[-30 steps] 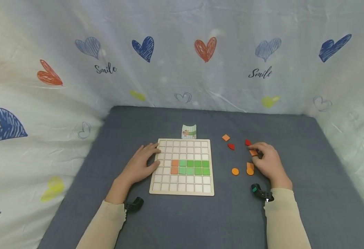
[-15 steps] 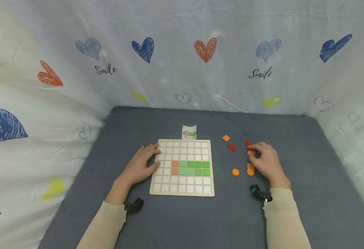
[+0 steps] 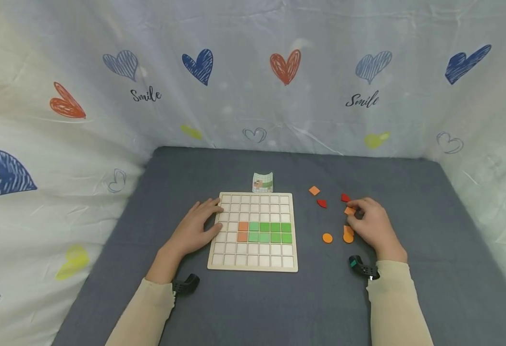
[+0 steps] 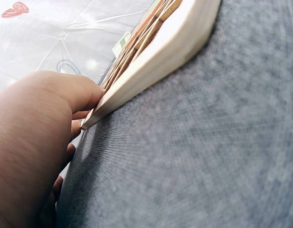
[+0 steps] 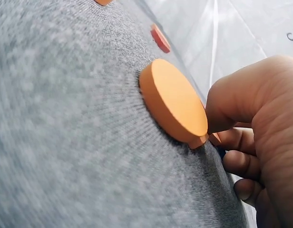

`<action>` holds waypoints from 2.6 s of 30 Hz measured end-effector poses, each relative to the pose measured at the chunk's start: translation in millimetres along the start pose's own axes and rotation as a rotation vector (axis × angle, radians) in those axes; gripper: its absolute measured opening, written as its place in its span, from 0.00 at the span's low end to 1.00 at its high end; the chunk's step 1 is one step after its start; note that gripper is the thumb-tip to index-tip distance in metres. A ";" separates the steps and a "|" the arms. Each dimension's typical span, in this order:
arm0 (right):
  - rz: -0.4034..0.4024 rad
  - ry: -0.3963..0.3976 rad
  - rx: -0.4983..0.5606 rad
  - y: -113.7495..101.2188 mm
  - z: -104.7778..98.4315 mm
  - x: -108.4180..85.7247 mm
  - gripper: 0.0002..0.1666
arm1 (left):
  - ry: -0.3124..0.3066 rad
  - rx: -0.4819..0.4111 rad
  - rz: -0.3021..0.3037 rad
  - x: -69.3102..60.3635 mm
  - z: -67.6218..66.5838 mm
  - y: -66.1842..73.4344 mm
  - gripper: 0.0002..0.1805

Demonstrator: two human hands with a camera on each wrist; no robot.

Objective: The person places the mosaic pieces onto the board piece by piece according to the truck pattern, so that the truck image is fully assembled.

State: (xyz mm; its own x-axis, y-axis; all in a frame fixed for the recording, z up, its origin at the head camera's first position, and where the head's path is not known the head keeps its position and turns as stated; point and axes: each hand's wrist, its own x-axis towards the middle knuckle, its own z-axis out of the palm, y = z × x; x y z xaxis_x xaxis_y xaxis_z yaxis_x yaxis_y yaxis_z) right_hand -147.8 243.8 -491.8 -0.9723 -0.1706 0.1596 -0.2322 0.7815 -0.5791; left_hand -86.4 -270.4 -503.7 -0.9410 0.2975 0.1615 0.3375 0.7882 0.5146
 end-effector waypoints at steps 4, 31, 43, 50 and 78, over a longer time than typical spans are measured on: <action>0.005 -0.003 0.005 0.5 0.6 0.0 0.21 | 0.001 0.001 0.003 0.2 0.2 -0.4 0.27; 0.061 -0.049 0.179 -19.4 3.0 3.7 0.22 | -0.008 -0.002 -0.003 0.3 -0.9 0.1 0.26; -0.040 -0.081 0.203 -41.2 16.0 17.9 0.20 | 0.004 -0.003 0.006 0.7 -0.7 -0.6 0.26; -0.097 -0.122 0.227 -61.6 26.5 24.8 0.20 | -0.003 -0.022 0.008 0.3 1.4 -0.6 0.26; -0.325 -0.293 0.192 -159.6 101.0 31.8 0.18 | 0.000 0.004 0.012 0.9 1.9 -3.7 0.25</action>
State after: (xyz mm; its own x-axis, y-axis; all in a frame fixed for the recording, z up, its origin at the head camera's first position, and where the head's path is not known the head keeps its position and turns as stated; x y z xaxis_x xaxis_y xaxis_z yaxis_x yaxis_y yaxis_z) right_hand -144.3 53.0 -475.1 -0.8085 -0.5715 0.1407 -0.4992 0.5392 -0.6783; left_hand -88.5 -272.0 -507.1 -0.9368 0.3069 0.1681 0.3491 0.7864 0.5096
